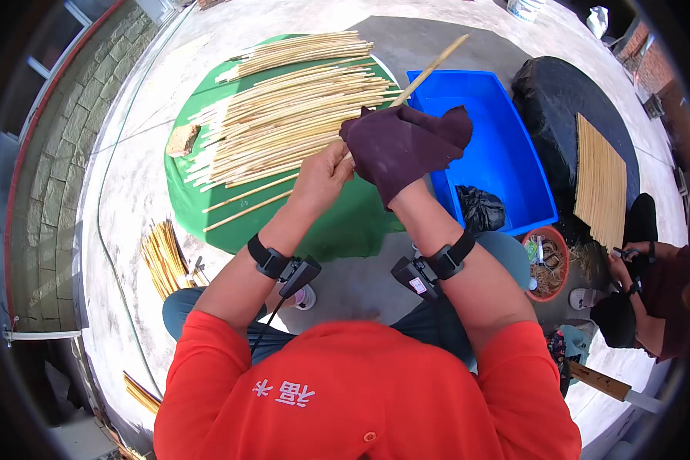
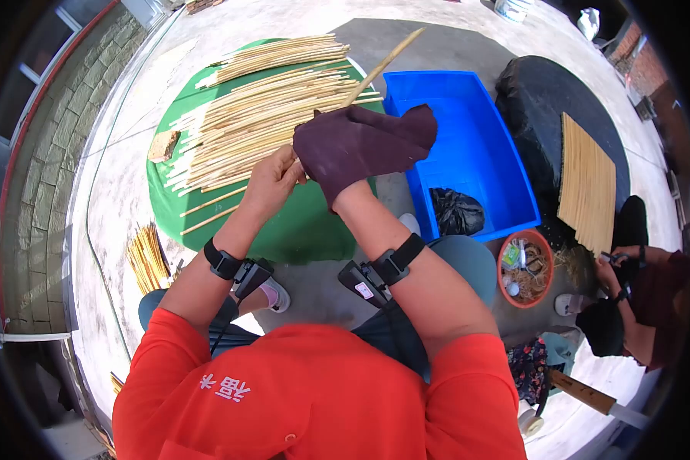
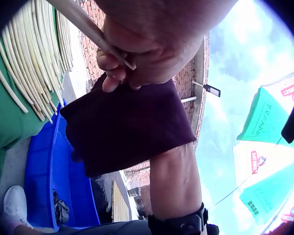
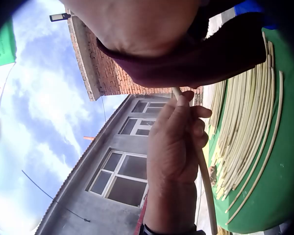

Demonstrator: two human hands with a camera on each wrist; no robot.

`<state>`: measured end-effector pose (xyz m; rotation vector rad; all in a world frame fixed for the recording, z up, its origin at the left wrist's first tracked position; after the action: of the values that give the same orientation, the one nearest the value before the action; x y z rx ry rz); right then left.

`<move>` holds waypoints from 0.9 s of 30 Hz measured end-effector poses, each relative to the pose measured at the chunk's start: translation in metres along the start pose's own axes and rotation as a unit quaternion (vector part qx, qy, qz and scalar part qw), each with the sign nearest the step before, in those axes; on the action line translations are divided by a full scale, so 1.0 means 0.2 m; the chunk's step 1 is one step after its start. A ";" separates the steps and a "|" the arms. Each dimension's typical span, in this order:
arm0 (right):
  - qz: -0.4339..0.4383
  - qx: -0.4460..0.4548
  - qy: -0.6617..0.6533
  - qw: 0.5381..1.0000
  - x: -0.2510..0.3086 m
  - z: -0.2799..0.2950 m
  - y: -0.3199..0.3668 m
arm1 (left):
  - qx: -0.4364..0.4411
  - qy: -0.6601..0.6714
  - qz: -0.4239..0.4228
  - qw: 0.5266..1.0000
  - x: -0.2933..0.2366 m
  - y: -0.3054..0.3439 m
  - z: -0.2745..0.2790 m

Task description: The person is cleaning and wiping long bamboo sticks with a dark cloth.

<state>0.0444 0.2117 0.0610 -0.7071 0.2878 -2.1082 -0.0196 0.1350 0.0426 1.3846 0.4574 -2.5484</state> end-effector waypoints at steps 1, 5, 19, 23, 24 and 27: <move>0.007 -0.044 0.085 0.995 0.07 0.07 0.03 | 0.009 0.055 -0.028 0.998 -0.06 0.01 -0.06; -0.057 -0.174 0.066 0.981 -0.08 0.26 0.07 | 0.055 0.005 0.009 0.998 -0.15 0.13 -0.15; -0.007 -0.285 -0.636 0.717 -0.83 0.38 -0.04 | 0.148 0.295 0.179 0.927 0.07 0.45 0.17; 0.054 -0.240 -0.566 0.787 -0.40 0.39 -0.02 | 0.199 0.288 0.160 0.923 -0.11 0.32 -0.01; -0.043 -0.249 -0.595 0.763 -0.24 0.37 0.13 | 0.238 0.281 0.163 0.915 -0.13 0.31 -0.07; 0.071 -0.235 -0.603 0.759 -0.30 0.34 0.06 | 0.251 0.313 0.140 0.905 -0.15 0.30 -0.19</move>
<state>0.1194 0.2565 0.0876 -2.0825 0.1138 -1.0476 0.0467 0.0937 0.0379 2.2644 -0.3352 -2.0099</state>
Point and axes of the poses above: each hand's wrist, its own y-axis away from the middle knuckle, its own z-axis out of the back of the hand, x = y × z, the point moved 9 cm from there along -y, towards the middle knuckle
